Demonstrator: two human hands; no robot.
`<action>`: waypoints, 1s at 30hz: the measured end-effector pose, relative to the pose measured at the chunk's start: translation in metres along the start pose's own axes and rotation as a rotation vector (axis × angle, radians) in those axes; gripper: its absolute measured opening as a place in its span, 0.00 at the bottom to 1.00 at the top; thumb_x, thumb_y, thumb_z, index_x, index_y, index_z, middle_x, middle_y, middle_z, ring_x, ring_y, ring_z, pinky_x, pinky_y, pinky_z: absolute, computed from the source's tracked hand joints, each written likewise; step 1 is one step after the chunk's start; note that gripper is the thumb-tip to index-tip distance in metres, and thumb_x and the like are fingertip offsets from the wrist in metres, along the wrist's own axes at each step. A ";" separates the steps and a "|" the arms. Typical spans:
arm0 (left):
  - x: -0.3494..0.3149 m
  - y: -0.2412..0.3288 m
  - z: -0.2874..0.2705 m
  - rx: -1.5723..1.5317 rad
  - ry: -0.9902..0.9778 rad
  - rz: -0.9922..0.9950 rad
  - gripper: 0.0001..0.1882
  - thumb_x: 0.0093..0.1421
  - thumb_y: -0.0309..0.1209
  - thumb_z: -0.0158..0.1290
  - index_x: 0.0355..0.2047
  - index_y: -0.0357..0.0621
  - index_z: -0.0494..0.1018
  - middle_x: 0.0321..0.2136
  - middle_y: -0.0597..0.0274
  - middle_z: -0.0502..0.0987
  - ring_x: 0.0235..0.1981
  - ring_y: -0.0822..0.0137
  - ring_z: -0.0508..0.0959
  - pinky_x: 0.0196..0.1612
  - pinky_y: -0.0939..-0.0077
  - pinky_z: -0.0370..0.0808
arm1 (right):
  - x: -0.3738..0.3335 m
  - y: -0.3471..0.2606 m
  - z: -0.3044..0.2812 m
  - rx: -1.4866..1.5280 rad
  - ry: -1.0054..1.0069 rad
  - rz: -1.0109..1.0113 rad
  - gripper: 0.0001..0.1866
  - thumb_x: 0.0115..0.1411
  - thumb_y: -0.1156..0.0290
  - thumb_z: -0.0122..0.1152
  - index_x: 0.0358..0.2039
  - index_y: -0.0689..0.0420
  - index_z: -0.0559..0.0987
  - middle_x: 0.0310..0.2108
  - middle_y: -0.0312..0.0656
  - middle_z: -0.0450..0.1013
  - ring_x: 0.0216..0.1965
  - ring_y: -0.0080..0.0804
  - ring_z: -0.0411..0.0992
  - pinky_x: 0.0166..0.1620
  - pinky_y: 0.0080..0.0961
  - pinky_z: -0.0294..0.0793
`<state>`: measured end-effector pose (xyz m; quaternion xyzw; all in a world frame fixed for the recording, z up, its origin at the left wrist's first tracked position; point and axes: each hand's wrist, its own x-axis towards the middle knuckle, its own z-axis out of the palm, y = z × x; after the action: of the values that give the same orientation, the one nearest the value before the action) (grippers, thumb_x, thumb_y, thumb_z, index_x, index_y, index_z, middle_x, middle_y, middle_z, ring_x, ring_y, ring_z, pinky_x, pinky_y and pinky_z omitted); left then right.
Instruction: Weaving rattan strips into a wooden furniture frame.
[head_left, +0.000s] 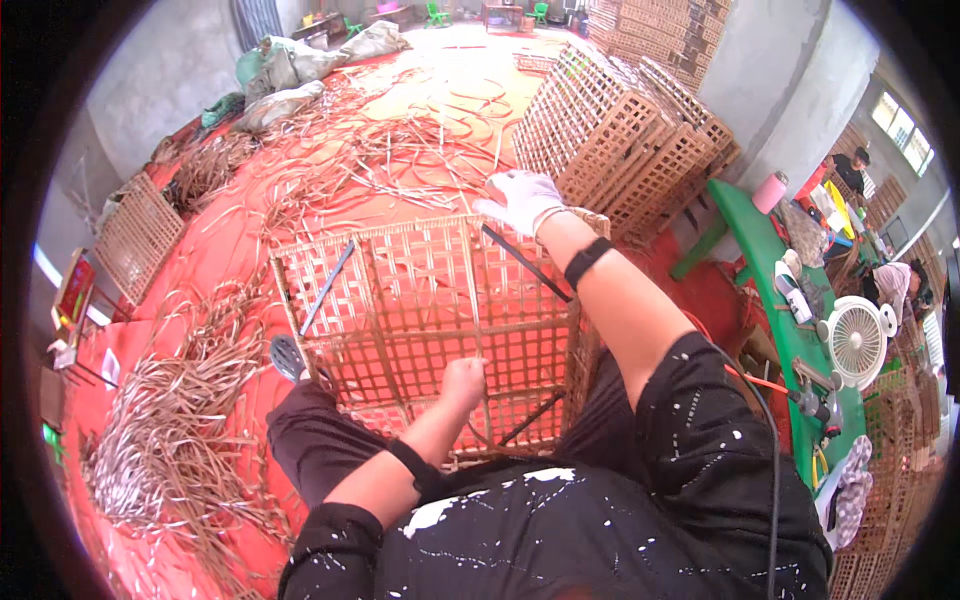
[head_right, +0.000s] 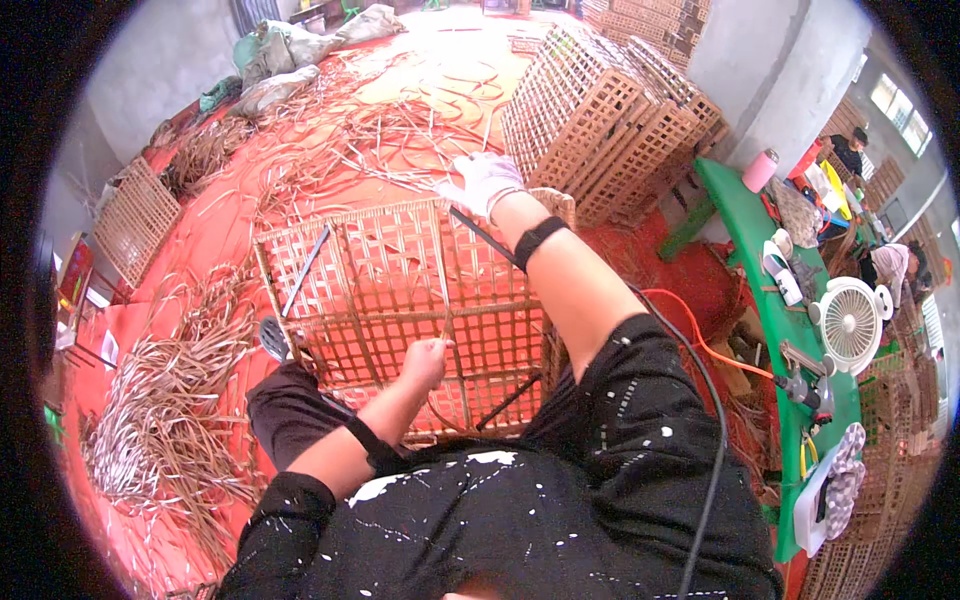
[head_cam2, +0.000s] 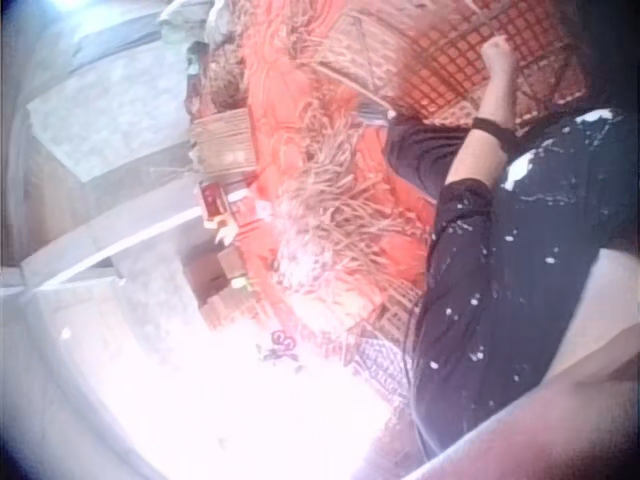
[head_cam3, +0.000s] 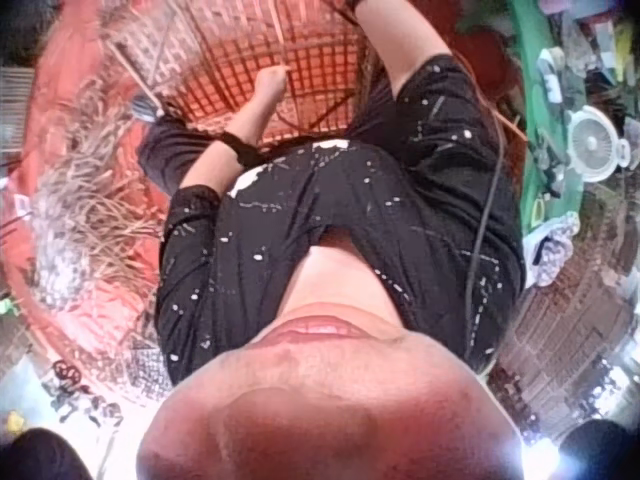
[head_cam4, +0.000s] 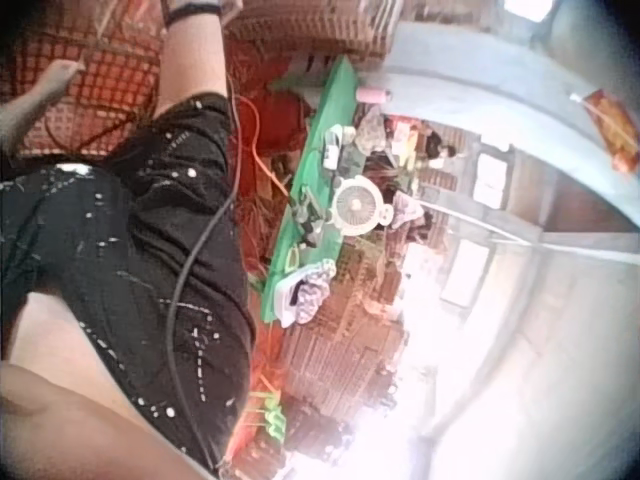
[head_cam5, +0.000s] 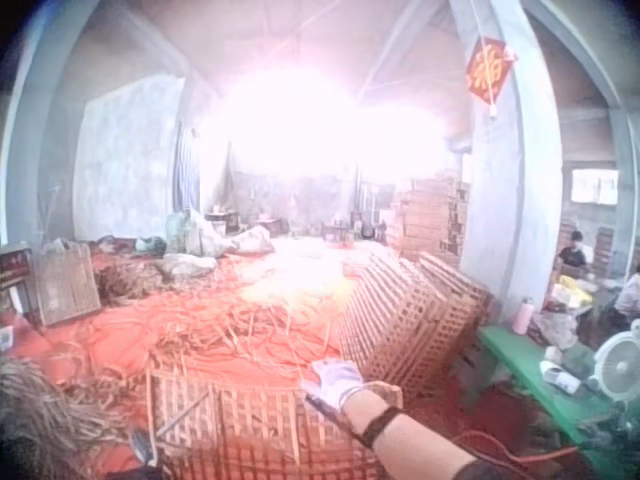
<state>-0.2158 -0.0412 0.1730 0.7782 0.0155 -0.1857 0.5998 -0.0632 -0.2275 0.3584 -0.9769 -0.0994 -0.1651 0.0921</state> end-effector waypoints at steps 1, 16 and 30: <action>-0.001 -0.001 0.000 0.002 0.006 -0.010 0.14 0.61 0.34 0.41 0.35 0.40 0.74 0.17 0.65 0.67 0.16 0.72 0.65 0.18 0.76 0.60 | 0.008 0.003 0.009 -0.110 -0.104 0.014 0.33 0.52 0.38 0.46 0.47 0.52 0.72 0.45 0.46 0.70 0.49 0.43 0.67 0.52 0.37 0.62; -0.015 0.052 -0.022 -0.275 -0.068 0.075 0.13 0.63 0.32 0.42 0.27 0.39 0.74 0.11 0.75 0.61 0.13 0.81 0.59 0.16 0.81 0.56 | 0.017 0.007 0.001 -0.228 -0.097 0.047 0.31 0.43 0.34 0.55 0.29 0.51 0.76 0.27 0.44 0.75 0.31 0.40 0.75 0.34 0.36 0.73; -0.005 0.070 -0.026 0.267 0.148 0.276 0.15 0.60 0.34 0.42 0.26 0.36 0.73 0.20 0.43 0.72 0.27 0.48 0.74 0.30 0.60 0.68 | 0.000 -0.029 -0.049 -0.320 0.052 0.005 0.32 0.48 0.35 0.50 0.31 0.54 0.75 0.26 0.47 0.75 0.31 0.43 0.74 0.35 0.37 0.73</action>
<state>-0.1964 -0.0351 0.2452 0.8569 -0.0719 -0.0447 0.5084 -0.0844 -0.2100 0.4079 -0.9748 -0.0672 -0.2036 -0.0619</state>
